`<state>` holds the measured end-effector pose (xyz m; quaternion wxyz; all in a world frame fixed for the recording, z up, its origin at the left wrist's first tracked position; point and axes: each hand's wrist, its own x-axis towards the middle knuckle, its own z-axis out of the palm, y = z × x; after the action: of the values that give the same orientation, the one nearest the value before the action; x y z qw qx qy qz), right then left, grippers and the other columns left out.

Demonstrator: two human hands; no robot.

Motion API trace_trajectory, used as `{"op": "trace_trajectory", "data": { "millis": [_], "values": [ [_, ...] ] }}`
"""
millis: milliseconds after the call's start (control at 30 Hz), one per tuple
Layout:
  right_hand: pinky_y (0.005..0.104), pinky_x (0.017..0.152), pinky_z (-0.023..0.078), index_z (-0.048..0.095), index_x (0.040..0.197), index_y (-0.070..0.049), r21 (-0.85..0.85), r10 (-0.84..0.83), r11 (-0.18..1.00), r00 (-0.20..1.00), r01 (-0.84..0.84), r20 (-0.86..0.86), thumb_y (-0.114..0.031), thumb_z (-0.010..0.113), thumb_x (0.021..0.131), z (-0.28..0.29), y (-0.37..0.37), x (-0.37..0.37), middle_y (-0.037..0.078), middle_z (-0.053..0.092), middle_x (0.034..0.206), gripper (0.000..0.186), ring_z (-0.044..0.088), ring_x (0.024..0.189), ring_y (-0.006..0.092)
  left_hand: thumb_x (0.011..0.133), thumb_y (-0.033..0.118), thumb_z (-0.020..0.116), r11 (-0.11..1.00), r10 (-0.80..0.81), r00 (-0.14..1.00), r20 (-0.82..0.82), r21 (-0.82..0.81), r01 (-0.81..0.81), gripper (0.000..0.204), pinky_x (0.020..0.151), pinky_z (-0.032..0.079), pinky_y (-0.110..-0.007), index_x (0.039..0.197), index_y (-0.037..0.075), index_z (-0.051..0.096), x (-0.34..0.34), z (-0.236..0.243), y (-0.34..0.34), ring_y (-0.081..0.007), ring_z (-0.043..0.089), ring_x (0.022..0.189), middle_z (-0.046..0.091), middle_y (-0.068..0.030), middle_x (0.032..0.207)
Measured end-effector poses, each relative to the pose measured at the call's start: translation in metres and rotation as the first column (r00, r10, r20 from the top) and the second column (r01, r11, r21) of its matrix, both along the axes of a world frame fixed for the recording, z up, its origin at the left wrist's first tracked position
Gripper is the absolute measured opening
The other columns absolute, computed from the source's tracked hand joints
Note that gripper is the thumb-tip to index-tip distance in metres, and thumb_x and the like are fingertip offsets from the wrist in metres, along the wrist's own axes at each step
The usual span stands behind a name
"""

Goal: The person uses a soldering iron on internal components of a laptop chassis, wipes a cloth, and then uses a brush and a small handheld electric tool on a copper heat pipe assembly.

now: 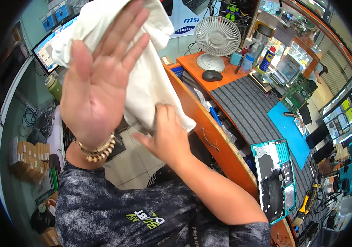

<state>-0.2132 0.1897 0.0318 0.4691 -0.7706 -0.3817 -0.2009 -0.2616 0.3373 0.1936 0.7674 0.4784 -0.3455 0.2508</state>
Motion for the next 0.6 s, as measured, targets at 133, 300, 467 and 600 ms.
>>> {"op": "trace_trajectory", "data": {
  "millis": [133, 300, 467, 600],
  "values": [
    [0.0514, 0.092, 0.062, 0.080, 0.118, -0.005, -0.075, 0.008, 0.996, 0.921, -0.041, -0.389, -0.014, 0.076, 0.097, -0.023, -0.001, 0.056, 0.027, 0.080, 0.108, 0.024, 0.078, 0.104, 0.0466, 0.126, 0.033, 0.039, 0.940, 0.338, 0.934, 0.117, 0.000, -0.340, 0.058, 0.120, 0.051, -0.050, 0.150, -0.015, 0.060, 0.004, -0.003, 0.000, -0.0384, 0.065, 0.144, 0.065, -0.0323, 0.155],
    [0.0349, 0.092, 0.058, 0.077, 0.122, 0.001, 0.401, 0.277, 0.915, 0.801, -0.050, -0.531, -0.014, 0.060, 0.112, 0.014, -0.037, 0.106, 0.011, 0.082, 0.105, 0.025, 0.076, 0.098, 0.0188, 0.122, 0.028, 0.058, 0.323, 0.865, 0.483, 0.139, 0.582, -0.746, 0.045, 0.069, 0.049, -0.038, 0.099, -0.006, 0.076, 0.003, -0.025, 0.059, -0.0158, 0.064, 0.073, 0.074, -0.0067, 0.079],
    [0.0372, 0.093, 0.059, 0.076, 0.125, 0.000, 0.175, 0.187, 0.976, 0.907, -0.129, -0.378, -0.020, 0.070, 0.109, 0.072, -0.050, 0.110, 0.018, 0.082, 0.112, 0.026, 0.079, 0.104, 0.0275, 0.118, 0.022, 0.058, -0.150, 0.825, 0.382, 0.416, 0.813, -0.563, 0.036, 0.103, 0.056, -0.045, 0.130, -0.006, 0.077, 0.020, -0.072, 0.098, -0.0407, 0.074, 0.111, 0.079, -0.0238, 0.121],
    [0.0525, 0.089, 0.062, 0.073, 0.117, -0.002, -0.466, 0.036, 0.884, 0.988, 0.038, 0.150, -0.039, 0.090, 0.091, 0.100, -0.060, 0.095, 0.023, 0.079, 0.108, 0.049, 0.079, 0.103, 0.0431, 0.113, 0.027, 0.067, -0.111, 0.833, 0.440, 0.336, 0.880, -0.462, 0.033, 0.103, 0.055, -0.049, 0.120, -0.003, 0.080, 0.018, -0.088, 0.109, -0.0432, 0.071, 0.111, 0.076, -0.0234, 0.111]
  ]
}}
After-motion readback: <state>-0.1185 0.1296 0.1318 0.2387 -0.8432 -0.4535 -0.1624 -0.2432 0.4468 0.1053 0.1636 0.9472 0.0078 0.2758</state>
